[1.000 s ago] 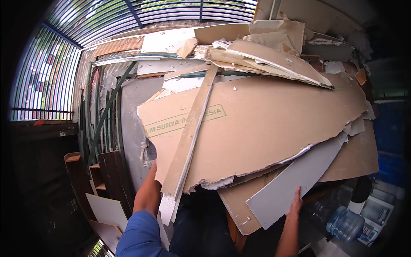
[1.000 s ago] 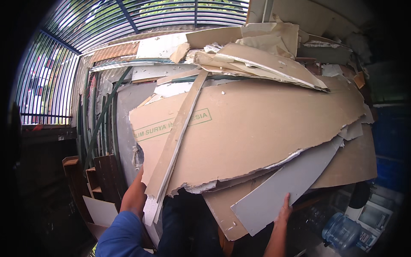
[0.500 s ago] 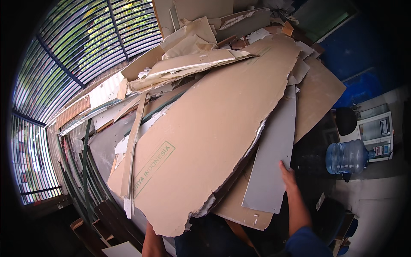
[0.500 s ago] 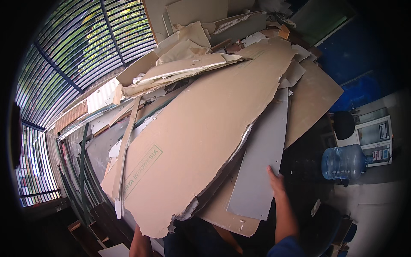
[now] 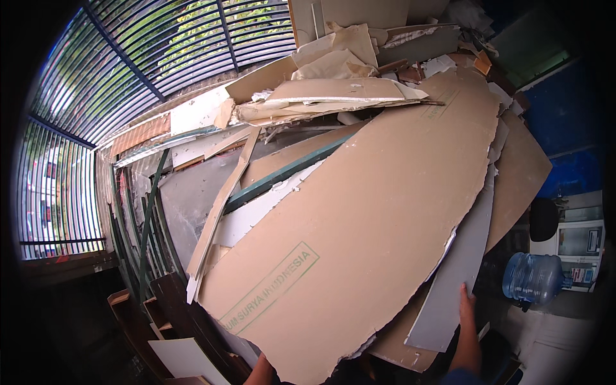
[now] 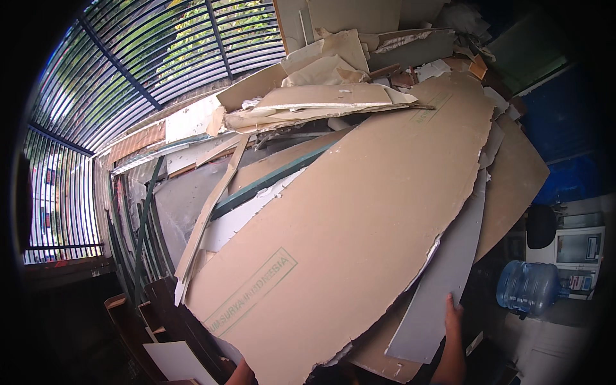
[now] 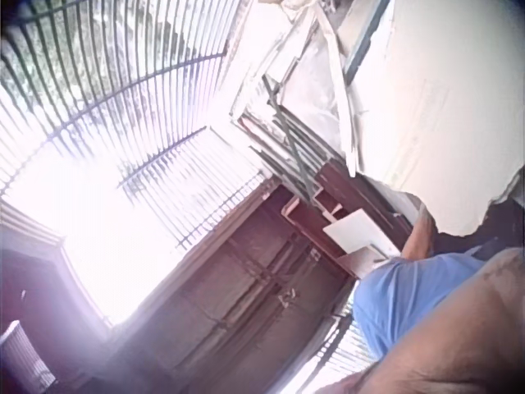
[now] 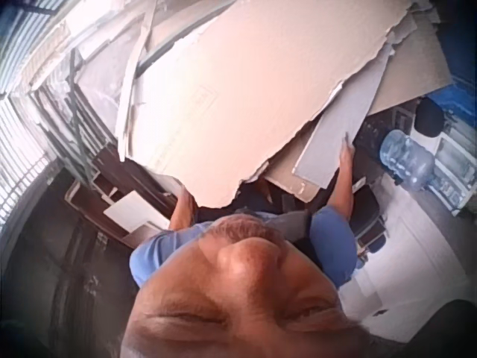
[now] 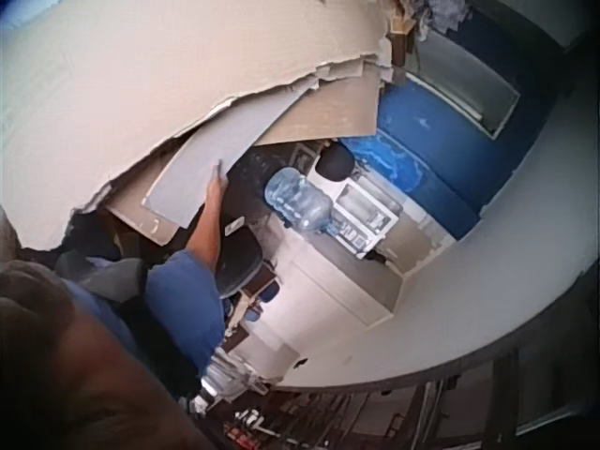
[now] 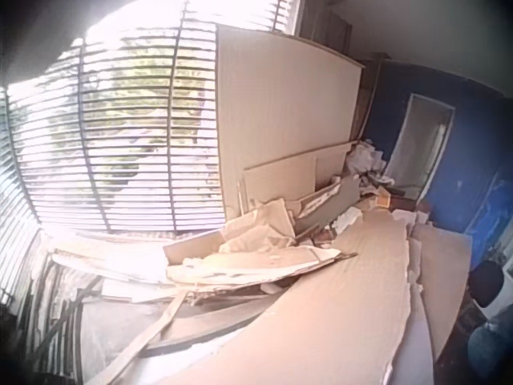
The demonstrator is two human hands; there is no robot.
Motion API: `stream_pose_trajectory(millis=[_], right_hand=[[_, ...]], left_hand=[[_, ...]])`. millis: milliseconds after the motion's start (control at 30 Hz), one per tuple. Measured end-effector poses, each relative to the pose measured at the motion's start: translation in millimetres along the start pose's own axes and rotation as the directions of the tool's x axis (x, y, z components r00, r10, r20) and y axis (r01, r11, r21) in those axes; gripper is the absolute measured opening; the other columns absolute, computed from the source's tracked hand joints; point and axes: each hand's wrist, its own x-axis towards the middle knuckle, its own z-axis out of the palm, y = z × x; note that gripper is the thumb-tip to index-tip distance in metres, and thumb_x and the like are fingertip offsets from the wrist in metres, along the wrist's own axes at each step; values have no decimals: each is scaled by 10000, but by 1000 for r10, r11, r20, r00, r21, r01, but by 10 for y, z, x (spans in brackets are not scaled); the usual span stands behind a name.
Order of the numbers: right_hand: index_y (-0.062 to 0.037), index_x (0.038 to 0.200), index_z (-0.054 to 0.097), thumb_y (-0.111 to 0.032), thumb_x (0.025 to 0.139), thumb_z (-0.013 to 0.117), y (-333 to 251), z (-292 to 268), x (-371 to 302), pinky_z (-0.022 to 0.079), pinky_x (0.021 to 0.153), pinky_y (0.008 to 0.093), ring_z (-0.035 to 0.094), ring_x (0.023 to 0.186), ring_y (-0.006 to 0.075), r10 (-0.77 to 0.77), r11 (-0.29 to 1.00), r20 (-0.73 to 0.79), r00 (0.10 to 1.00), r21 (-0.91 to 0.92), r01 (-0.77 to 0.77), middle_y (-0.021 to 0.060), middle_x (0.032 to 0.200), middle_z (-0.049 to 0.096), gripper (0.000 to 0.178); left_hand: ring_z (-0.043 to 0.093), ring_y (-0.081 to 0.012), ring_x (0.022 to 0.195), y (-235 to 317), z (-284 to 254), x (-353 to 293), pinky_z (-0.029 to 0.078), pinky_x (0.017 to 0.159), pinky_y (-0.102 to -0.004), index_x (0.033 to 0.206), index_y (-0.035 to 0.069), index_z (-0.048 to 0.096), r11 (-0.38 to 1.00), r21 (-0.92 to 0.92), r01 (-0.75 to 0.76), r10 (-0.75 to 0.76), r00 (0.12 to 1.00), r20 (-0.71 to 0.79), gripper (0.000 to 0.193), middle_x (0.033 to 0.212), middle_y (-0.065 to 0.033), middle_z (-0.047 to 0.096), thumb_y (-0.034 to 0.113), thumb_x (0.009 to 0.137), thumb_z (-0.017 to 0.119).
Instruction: The person sorts through a large pile of cardboard and wood debris in a cluttered storage area. They pick up and move various pieces of cardboard and wood, occasionally stepping on the pile to reach different items.
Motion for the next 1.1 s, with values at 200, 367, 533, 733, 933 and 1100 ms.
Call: stream_pose_trajectory(millis=[200,367,533,733,933,1100], right_hand=[[127,1228,594,-508,948,618,-312,99,-74,466,991,396,625,1147,302,23,977,-107,994,-210,-45,218,1235,650,694],[157,1131,626,-586,919,619,-258,138,42,499,893,389,657,999,276,-62,969,-165,984,-246,20,208,1083,685,773],[137,1212,599,-586,924,613,-238,116,67,474,953,369,633,1082,270,-120,982,-106,987,-157,103,192,1186,663,779],[89,1366,512,-608,921,605,28,-113,230,437,1042,373,564,1238,276,79,994,34,996,-78,-76,185,1372,569,832],[95,1334,546,-592,919,622,-41,-96,150,459,1015,373,586,1198,280,69,990,125,990,110,-83,181,1345,583,806],[86,1340,547,-670,880,615,17,-356,273,463,1016,386,589,1195,284,8,995,111,994,-98,2,171,1329,600,887]], left_hand=[[502,-336,1323,-48,-42,-83,389,1107,-472,1516,67,357,999,-30,37,-37,999,5,944,1460,-173,504,786,904,344],[501,-336,1323,-101,-69,-190,390,1107,-471,1519,69,354,998,-50,41,-41,999,11,953,1461,-173,503,792,898,350],[501,-335,1323,-199,-82,-308,390,1106,-470,1521,70,351,997,-67,36,-35,999,13,961,1462,-172,503,798,893,356],[500,-335,1324,-354,-86,-421,391,1106,-468,1523,73,347,994,-102,29,-27,1000,15,972,1463,-171,502,805,886,363],[500,-335,1324,-505,-87,-624,391,1105,-467,1526,75,343,979,-204,11,-2,999,48,982,1464,-171,501,813,879,369],[500,-335,1325,-777,-111,-944,392,1105,-466,1528,76,341,923,-374,92,-41,989,142,991,1465,-170,500,819,873,375]])
